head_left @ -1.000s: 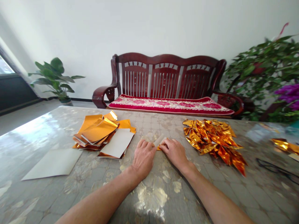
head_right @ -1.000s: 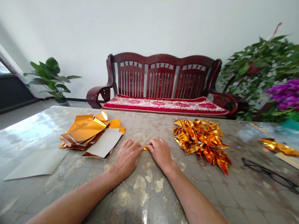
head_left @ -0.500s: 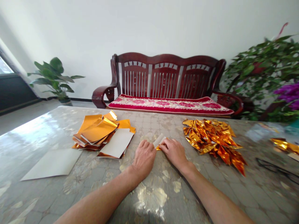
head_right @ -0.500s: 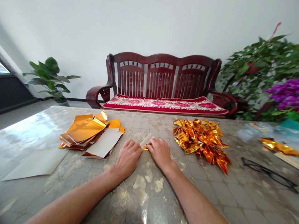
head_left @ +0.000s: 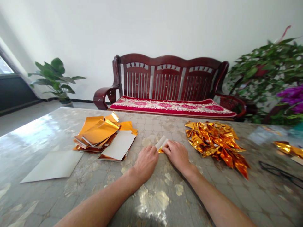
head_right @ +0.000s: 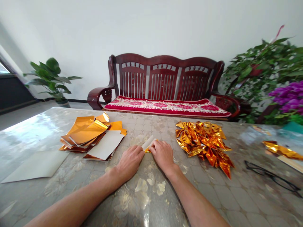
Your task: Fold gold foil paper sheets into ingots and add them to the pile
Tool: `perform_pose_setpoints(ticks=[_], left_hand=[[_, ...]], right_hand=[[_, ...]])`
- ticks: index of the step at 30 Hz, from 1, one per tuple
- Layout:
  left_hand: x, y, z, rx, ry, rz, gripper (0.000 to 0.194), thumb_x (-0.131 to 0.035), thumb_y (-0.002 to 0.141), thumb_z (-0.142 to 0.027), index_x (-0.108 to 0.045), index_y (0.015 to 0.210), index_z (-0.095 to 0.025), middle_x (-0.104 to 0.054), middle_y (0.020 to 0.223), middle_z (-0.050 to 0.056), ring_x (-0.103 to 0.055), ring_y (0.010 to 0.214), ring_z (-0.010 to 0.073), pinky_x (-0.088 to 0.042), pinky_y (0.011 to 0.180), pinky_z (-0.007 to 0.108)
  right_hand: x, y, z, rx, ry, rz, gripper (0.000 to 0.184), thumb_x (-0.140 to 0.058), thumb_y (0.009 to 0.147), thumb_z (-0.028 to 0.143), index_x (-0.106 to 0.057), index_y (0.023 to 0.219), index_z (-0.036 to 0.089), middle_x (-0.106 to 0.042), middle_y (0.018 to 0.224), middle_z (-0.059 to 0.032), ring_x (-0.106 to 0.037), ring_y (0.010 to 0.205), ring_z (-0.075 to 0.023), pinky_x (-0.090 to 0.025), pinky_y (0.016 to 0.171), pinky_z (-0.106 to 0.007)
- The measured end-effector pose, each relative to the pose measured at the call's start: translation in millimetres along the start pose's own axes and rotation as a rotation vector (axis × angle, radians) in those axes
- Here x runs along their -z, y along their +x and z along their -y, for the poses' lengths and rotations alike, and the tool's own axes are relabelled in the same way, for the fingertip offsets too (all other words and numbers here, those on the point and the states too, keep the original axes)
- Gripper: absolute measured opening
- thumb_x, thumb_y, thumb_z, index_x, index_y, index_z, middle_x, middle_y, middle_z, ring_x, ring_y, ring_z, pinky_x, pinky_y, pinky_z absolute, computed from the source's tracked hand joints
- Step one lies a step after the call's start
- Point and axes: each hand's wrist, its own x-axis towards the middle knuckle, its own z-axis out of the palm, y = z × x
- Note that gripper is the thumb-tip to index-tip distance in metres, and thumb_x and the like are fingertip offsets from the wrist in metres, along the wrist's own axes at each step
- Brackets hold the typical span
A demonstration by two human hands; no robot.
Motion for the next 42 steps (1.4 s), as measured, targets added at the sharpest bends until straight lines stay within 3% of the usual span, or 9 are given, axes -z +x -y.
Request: perform_pose_setpoints(ticks=[6,20,34,42], left_hand=[[2.2,-2.0,0.7,0.033,-0.057,0.041,0.021,-0.045,0.094,-0.01,-0.063,0.1,-0.018,-0.062,0.105,0.009,-0.056,0.099,0.0223,-0.05,0.086,0.035],[1.6,0.6,-1.4,0.017,0.016,0.012,0.019,-0.045,0.093,-0.009,-0.061,0.102,-0.015,-0.062,0.102,0.009,-0.057,0.096,0.0264,-0.05,0.083,0.039],[0.8,2.7,0.5,-0.024,0.02,0.024,0.02,-0.048,0.094,-0.013,-0.06,0.109,-0.017,-0.061,0.106,0.008,-0.056,0.096,0.0239,-0.05,0.083,0.036],[0.8,0.7,-1.0,-0.063,0.019,-0.009,0.019,-0.047,0.093,-0.012,-0.062,0.102,-0.018,-0.062,0.101,0.006,-0.055,0.093,0.0236,-0.048,0.082,0.037]], right_hand=[[-0.6,0.1,-0.5,-0.018,0.015,0.006,0.015,-0.059,0.091,0.032,-0.061,0.079,0.023,-0.071,0.086,-0.0002,-0.059,0.081,-0.0182,-0.031,0.068,-0.029],[-0.5,0.6,0.7,-0.012,0.006,0.006,0.015,-0.059,0.092,0.032,-0.061,0.079,0.023,-0.07,0.085,-0.0005,-0.059,0.081,-0.0185,-0.032,0.069,-0.029],[-0.2,-2.3,2.1,-0.005,0.008,-0.028,0.017,-0.06,0.092,0.035,-0.06,0.079,0.023,-0.069,0.085,0.0,-0.057,0.081,-0.0181,-0.031,0.07,-0.03],[1.1,-1.6,1.4,-0.05,0.002,-0.03,0.016,-0.06,0.09,0.033,-0.06,0.078,0.022,-0.069,0.084,-0.001,-0.057,0.08,-0.0184,-0.03,0.071,-0.03]])
